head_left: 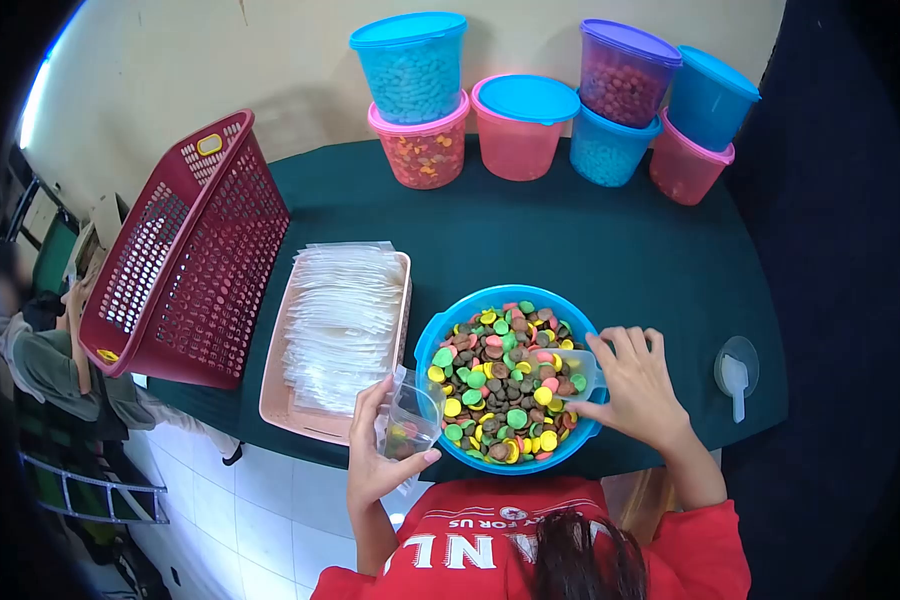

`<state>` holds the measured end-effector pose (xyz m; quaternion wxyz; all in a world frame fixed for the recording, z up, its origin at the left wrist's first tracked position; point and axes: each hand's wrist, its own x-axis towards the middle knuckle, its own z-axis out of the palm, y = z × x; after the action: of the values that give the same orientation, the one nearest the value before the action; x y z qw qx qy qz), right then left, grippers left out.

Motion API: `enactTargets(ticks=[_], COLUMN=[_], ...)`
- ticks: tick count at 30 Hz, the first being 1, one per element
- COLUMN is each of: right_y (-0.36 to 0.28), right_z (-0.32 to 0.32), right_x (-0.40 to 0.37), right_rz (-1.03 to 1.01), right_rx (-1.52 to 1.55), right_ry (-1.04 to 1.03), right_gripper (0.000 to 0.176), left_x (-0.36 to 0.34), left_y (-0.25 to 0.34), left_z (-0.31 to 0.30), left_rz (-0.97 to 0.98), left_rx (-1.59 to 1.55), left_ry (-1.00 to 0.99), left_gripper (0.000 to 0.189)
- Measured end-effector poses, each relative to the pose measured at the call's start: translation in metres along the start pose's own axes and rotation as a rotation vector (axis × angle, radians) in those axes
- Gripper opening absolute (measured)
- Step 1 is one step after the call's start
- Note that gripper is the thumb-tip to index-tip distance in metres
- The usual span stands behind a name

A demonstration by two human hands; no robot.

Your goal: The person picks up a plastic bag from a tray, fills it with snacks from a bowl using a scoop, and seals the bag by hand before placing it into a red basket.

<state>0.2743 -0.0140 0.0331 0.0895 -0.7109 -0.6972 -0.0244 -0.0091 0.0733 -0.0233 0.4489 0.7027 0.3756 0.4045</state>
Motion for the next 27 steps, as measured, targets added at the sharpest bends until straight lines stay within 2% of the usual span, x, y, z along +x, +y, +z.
enactTargets(ticks=[5, 7, 11, 15, 17, 23, 25, 27], right_y=[0.002, 0.004, 0.003, 0.016, 0.023, -0.004, -0.009, -0.014], right_z=[-0.007, -0.012, -0.027, -0.011, -0.008, 0.003, 0.016, 0.024], right_x=[0.016, 0.022, 0.031, 0.036, 0.038, 0.032, 0.032, 0.034], right_rz=[-0.113, -0.042, -0.073, -0.157, -0.178, -0.074, -0.091, -0.133], right_rx=[0.004, 0.003, 0.062, 0.196, 0.366, 0.489, 0.462, 0.52], right_ry=[0.03, -0.22, -0.345, -0.32, -0.349, -0.286, -0.305, -0.239], right_gripper=[0.056, 0.052, 0.05, 0.053, 0.056, 0.055, 0.058, 0.059], left_x=[0.001, 0.0, -0.002, -0.004, -0.004, -0.006, -0.006, -0.005], left_y=[0.003, 0.003, -0.003, -0.003, -0.004, -0.001, -0.001, -0.002], left_z=[-0.002, -0.004, -0.008, -0.007, -0.006, -0.003, -0.004, -0.005], left_rz=[0.006, -0.011, -0.007, -0.008, -0.002, -0.01, -0.01, 0.04], left_rx=[-0.002, 0.022, 0.037, 0.031, 0.032, -0.001, -0.012, 0.038], left_ry=[-0.012, 0.005, 0.018, 0.047, 0.058, 0.053, 0.048, 0.041], left_gripper=[0.09, 0.09, 0.089, 0.089, 0.089, 0.087, 0.087, 0.087])
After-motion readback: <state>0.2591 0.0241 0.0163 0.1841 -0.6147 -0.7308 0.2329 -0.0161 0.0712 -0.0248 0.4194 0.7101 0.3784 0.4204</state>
